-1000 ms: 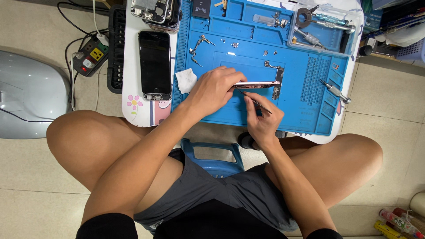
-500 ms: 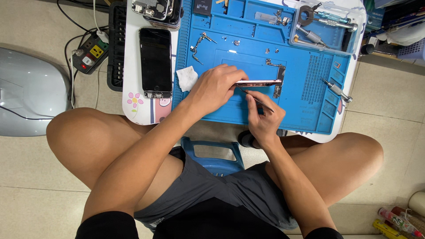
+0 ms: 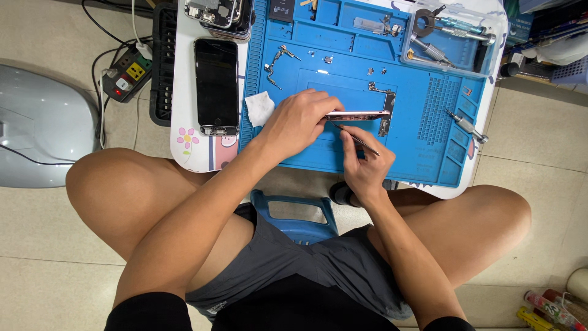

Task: The person disassembles a smartphone on a blue work mat, using tweezers and a screwdriver to remove small components and screws. They then wipe the back of the phone with a white cloth and continue to manipulate internal parts.

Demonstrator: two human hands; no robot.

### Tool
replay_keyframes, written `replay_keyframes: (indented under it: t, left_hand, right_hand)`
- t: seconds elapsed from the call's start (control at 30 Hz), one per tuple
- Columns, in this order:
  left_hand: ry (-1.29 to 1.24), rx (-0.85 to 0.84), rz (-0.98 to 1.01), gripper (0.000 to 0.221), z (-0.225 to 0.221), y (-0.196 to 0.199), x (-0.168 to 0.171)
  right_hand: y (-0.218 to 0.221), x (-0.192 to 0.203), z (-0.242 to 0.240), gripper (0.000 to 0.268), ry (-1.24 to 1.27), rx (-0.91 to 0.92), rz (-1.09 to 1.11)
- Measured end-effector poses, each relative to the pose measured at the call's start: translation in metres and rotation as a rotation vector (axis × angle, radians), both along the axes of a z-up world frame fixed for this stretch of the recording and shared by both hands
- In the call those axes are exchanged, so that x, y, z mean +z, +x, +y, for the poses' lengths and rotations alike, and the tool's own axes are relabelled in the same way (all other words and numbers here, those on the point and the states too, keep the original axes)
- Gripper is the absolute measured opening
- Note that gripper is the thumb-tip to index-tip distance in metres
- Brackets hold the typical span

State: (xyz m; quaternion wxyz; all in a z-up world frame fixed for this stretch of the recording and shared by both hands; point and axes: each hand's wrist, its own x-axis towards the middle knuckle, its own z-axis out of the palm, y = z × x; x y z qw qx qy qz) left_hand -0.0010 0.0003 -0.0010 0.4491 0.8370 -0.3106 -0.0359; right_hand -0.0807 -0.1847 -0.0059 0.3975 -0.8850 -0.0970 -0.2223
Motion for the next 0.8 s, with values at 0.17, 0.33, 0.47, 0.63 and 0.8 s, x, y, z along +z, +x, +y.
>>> replay_keyframes:
  t: [0.17,0.33,0.47,0.63,0.8]
  left_hand:
    - [-0.002,0.001,0.002,0.035,-0.0018,0.0003,-0.0028]
    - [0.001,0.01,-0.009,0.035,-0.0006,0.0,-0.0014]
    - [-0.015,0.008,-0.006,0.034,-0.0009,-0.0008,0.0005]
    - [-0.019,0.013,-0.004,0.034,-0.0012,-0.0005,0.0007]
    - [0.003,0.017,-0.014,0.035,-0.0021,-0.0006,-0.004]
  right_hand:
    - [-0.001,-0.0022,-0.0022,0.01,0.006,-0.002,0.003]
    - [-0.0007,-0.0042,-0.0029,0.009,0.032,0.005,-0.003]
    - [-0.0017,-0.0002,-0.002,0.01,0.023,0.015,0.011]
    - [-0.0008,-0.0009,-0.0016,0.011,0.026,0.016,0.011]
    - [-0.0004,-0.002,-0.0023,0.009,0.042,0.015,0.009]
